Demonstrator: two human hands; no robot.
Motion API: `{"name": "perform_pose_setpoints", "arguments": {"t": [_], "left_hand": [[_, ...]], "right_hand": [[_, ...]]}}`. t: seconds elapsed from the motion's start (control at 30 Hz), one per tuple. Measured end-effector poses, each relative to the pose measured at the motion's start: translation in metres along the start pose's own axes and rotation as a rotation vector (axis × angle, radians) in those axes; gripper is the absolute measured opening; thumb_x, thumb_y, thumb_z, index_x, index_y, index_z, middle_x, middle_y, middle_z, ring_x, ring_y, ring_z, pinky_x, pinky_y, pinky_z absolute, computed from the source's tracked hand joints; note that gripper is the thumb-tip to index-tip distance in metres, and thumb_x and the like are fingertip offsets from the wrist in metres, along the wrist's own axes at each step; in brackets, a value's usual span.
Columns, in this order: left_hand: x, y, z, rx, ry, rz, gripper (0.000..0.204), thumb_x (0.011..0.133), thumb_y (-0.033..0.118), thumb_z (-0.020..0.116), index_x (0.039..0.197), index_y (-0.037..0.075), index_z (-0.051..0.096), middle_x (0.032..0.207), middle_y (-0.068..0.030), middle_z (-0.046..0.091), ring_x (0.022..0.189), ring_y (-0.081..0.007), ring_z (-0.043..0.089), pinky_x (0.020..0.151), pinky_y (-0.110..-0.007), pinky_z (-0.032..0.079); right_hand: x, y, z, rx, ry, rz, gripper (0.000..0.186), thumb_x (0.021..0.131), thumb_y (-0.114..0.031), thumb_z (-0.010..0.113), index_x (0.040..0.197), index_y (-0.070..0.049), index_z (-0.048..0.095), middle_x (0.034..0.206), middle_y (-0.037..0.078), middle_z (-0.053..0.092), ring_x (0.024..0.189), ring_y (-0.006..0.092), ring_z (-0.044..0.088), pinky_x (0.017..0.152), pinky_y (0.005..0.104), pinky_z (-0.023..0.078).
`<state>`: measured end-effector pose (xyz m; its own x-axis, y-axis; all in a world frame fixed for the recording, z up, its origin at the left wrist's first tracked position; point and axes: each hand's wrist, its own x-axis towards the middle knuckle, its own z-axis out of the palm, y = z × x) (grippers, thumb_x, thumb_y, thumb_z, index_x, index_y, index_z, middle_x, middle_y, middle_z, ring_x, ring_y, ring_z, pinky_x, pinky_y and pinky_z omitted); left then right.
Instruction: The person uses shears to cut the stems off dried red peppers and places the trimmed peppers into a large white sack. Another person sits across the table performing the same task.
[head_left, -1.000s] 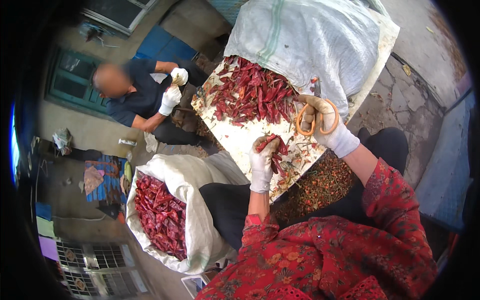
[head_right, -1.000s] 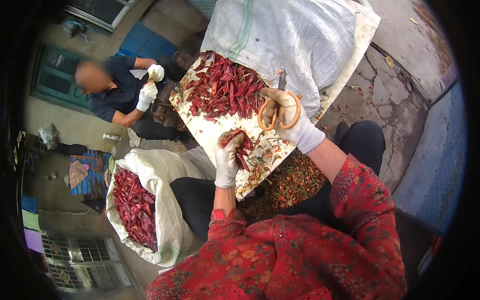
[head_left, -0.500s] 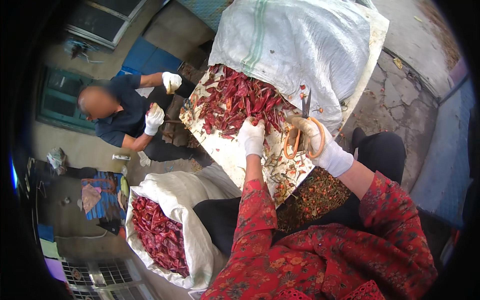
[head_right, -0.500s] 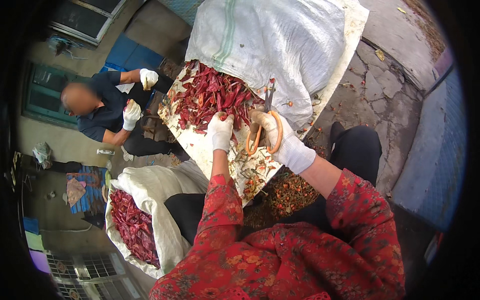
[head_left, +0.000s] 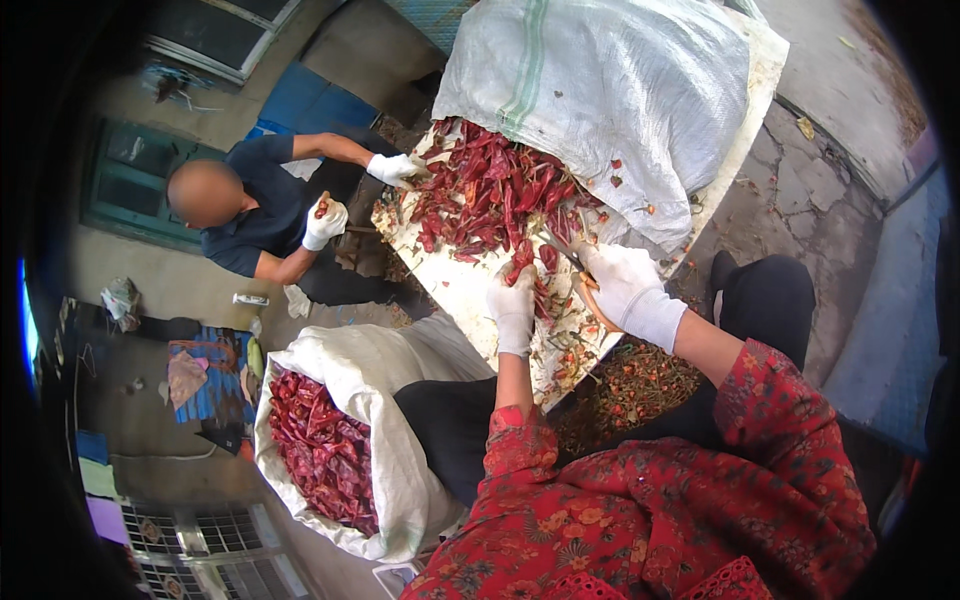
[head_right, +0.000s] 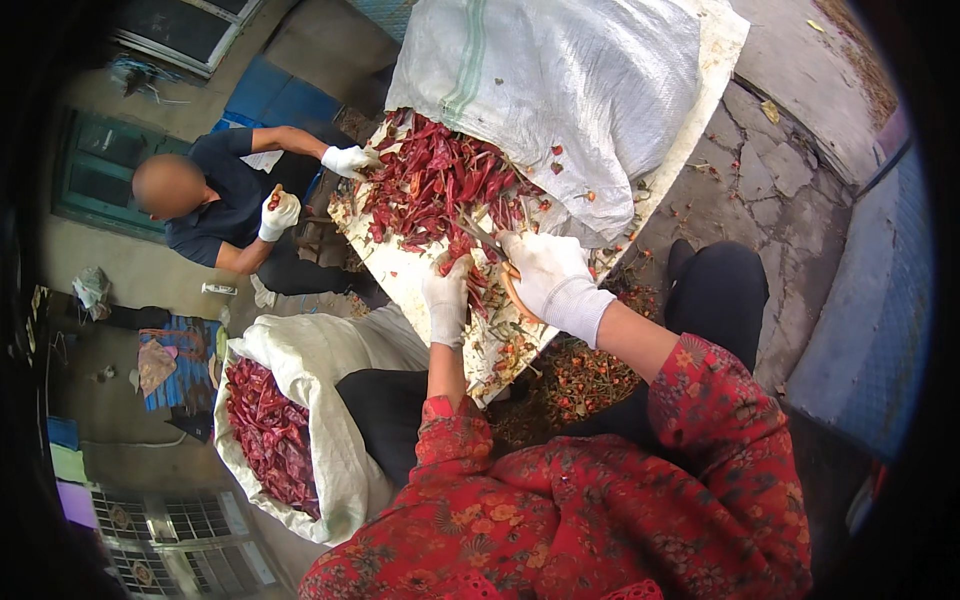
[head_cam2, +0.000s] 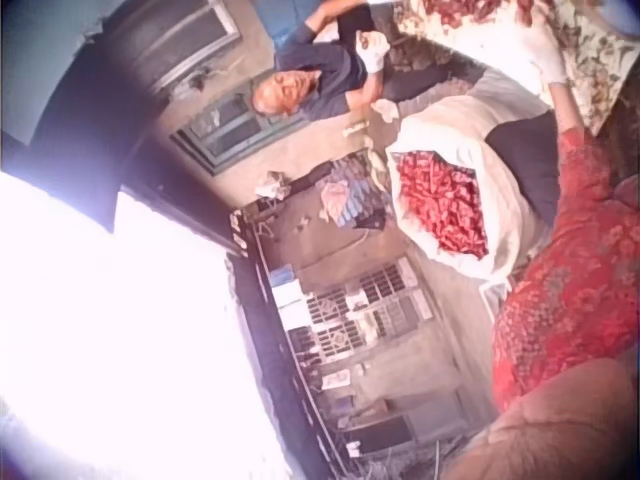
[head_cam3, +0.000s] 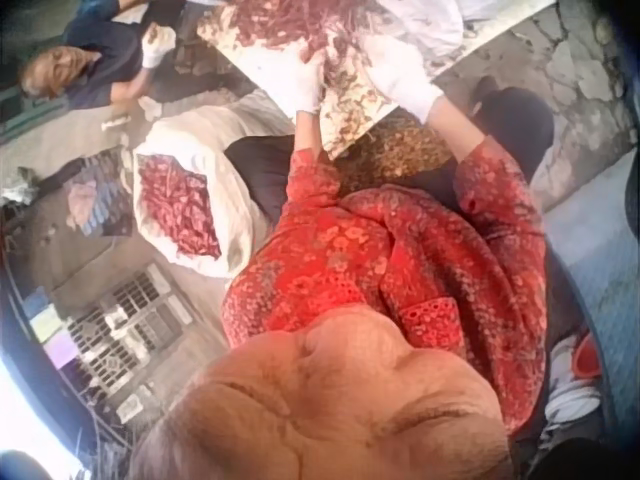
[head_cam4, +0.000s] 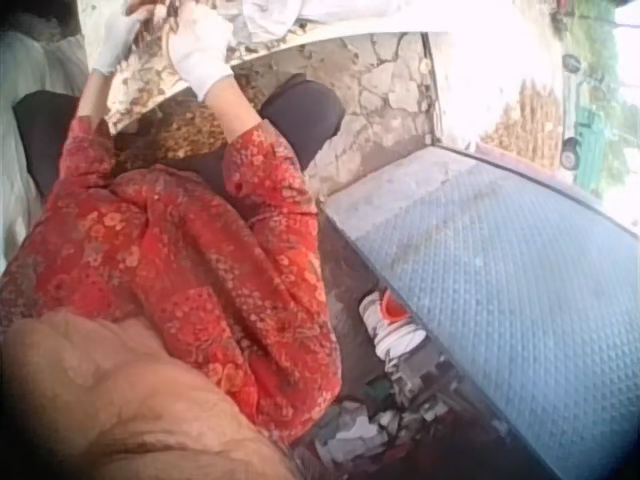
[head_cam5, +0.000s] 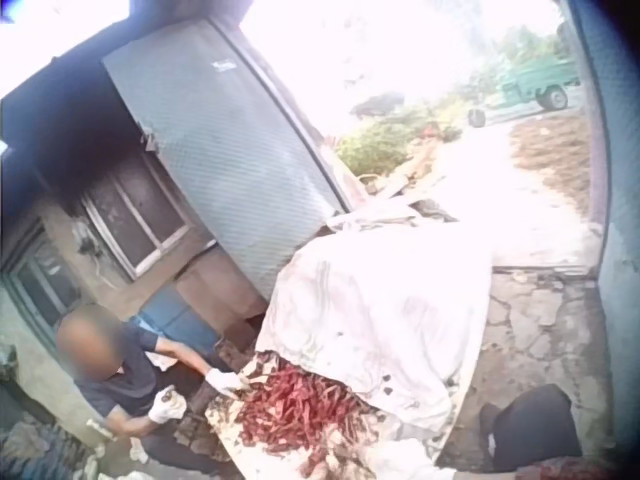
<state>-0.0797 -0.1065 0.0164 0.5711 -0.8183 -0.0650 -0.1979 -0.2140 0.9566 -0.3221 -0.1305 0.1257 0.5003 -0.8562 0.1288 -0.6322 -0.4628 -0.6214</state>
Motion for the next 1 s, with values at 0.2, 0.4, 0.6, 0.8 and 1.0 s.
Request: {"name": "perform_pose_setpoints", "arguments": {"t": [0.2,0.4,0.6,0.8,1.0], "left_hand": [[-0.053,0.041,-0.006,-0.232,0.001,0.097,0.035,0.091,0.008,0.073,0.119,-0.012,0.066,0.097,-0.0098,0.073,0.085,-0.0117,0.066,0.077,-0.026,0.054],[-0.076,0.068,-0.017,-0.036,0.121,0.099,0.04,0.089,0.008,0.073,0.122,-0.014,0.065,0.099,-0.0128,0.074,0.082,-0.0131,0.068,0.075,-0.027,0.056],[-0.087,0.068,-0.008,0.056,0.116,0.112,0.038,0.088,0.008,0.073,0.121,-0.011,0.067,0.097,-0.0121,0.074,0.079,-0.0122,0.067,0.075,-0.025,0.055],[-0.081,0.057,-0.012,-0.458,-0.059,0.031,0.041,0.09,0.011,0.075,0.122,-0.012,0.063,0.104,-0.0134,0.072,0.087,-0.0129,0.067,0.079,-0.025,0.055],[-0.081,0.035,-0.032,-0.414,-0.26,0.373,0.042,0.105,0.024,0.056,0.13,-0.01,0.054,0.108,-0.0114,0.071,0.101,-0.019,0.068,0.098,-0.033,0.053]], "right_hand": [[-0.005,0.001,0.009,-0.336,-0.115,-0.162,0.032,0.087,-0.032,0.067,0.108,-0.008,0.067,0.091,0.013,0.072,0.083,0.0326,0.073,0.072,0.0472,0.055],[-0.012,0.01,0.014,-0.358,-0.07,-0.175,0.031,0.083,-0.031,0.067,0.104,-0.009,0.067,0.086,0.013,0.067,0.077,0.0356,0.069,0.067,0.0498,0.051],[-0.012,0.0,0.007,-0.339,-0.092,-0.24,0.027,0.087,-0.026,0.063,0.106,-0.008,0.069,0.085,0.012,0.071,0.082,0.0322,0.072,0.069,0.0458,0.056],[-0.013,0.014,0.017,0.267,-0.335,-0.127,0.027,0.092,-0.032,0.066,0.093,-0.005,0.071,0.071,0.008,0.065,0.06,0.0217,0.065,0.056,0.0367,0.053],[-0.014,0.001,-0.003,1.415,-0.872,0.114,0.034,0.101,-0.033,0.066,0.111,0.0,0.072,0.061,-0.001,0.055,0.055,0.0093,0.053,0.05,0.0259,0.039]]}}
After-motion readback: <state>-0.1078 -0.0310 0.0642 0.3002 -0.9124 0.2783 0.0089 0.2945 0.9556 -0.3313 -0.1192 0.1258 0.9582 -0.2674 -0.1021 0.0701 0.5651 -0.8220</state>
